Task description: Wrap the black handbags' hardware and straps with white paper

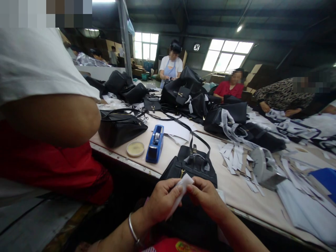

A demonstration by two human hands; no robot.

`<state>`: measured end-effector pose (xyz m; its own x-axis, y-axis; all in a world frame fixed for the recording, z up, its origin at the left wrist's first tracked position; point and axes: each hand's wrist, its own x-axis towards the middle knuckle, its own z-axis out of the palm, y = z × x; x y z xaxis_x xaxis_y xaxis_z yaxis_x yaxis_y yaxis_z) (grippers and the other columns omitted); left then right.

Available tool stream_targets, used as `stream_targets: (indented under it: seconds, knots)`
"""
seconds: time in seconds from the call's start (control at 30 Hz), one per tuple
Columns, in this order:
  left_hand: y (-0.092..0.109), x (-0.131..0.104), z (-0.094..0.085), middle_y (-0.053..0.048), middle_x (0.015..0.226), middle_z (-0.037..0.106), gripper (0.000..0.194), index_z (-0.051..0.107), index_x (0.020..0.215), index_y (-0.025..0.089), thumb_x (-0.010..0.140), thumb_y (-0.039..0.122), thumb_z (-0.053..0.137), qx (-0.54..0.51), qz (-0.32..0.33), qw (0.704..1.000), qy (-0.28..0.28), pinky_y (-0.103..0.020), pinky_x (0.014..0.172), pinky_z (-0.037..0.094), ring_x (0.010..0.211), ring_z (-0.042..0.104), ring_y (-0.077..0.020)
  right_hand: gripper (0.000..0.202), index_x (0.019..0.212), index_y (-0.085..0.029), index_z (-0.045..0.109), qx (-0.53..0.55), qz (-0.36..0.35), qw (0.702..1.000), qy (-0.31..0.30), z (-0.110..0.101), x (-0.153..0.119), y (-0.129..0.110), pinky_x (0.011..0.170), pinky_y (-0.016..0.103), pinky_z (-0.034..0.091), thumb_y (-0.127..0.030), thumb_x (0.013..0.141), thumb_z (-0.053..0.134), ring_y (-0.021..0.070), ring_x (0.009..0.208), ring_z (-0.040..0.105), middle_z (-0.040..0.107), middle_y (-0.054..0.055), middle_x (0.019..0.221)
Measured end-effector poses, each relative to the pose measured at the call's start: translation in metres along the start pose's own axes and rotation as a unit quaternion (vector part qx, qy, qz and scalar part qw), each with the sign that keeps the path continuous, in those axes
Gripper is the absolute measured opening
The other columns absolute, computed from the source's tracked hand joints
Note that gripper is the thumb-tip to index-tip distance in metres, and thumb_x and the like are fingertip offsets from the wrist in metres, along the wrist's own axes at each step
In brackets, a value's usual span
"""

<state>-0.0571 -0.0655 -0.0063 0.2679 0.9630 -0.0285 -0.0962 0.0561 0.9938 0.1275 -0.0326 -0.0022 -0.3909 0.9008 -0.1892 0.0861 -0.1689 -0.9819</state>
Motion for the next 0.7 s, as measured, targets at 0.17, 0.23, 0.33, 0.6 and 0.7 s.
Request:
stream_targets:
  seconds: [0.17,0.23,0.33,0.6,0.7]
  knots:
    - [0.001,0.006,-0.004,-0.008,0.089,0.068,0.043,0.070,0.110,0.011,0.093,0.048,0.054,-0.065,-0.003,0.997,-0.032,-0.019,0.052,0.041,0.057,0.056,-0.0087,0.033,0.086,-0.015,0.067,0.032,-0.017,0.998,-0.046,-0.009,-0.002,0.004,0.048,0.022,0.032,-0.048,0.086,0.067,0.0068,0.050,0.042,0.061,0.000,0.070]
    - [0.005,0.006,0.000,-0.007,0.088,0.068,0.045,0.068,0.114,0.012,0.093,0.049,0.054,-0.040,-0.011,0.999,-0.032,-0.019,0.051,0.041,0.057,0.055,-0.0092,0.034,0.094,-0.016,0.068,0.029,-0.023,0.998,-0.046,-0.008,-0.002,0.004,0.047,0.022,0.029,-0.049,0.086,0.066,0.0066,0.051,0.040,0.059,-0.001,0.072]
    - [0.015,0.004,0.001,-0.005,0.086,0.067,0.044,0.066,0.119,0.014,0.095,0.048,0.051,0.049,0.029,0.997,-0.045,-0.022,0.059,0.045,0.065,0.058,-0.0123,0.031,0.088,-0.016,0.071,-0.023,-0.031,0.999,-0.008,-0.004,-0.001,0.000,0.048,0.022,0.025,-0.046,0.082,0.072,0.0072,0.053,0.036,0.054,-0.002,0.066]
    - [0.009,-0.012,-0.034,-0.003,0.098,0.072,0.030,0.071,0.091,0.021,0.098,0.029,0.043,0.310,0.087,0.939,-0.124,-0.041,0.109,0.037,0.128,0.051,-0.0273,0.032,0.077,-0.015,0.067,-0.013,-0.003,0.999,0.039,-0.009,-0.005,0.008,0.051,0.024,0.025,-0.046,0.081,0.072,0.0089,0.055,0.034,0.044,-0.005,0.059]
    - [-0.001,-0.022,-0.030,-0.002,0.102,0.074,0.023,0.071,0.080,0.022,0.091,0.022,0.051,0.341,0.045,0.936,-0.070,-0.043,0.112,0.034,0.138,0.043,-0.0261,0.033,0.076,-0.015,0.065,0.008,0.006,0.999,0.042,-0.010,-0.009,0.013,0.051,0.024,0.026,-0.047,0.084,0.069,0.0091,0.054,0.036,0.045,-0.005,0.058]
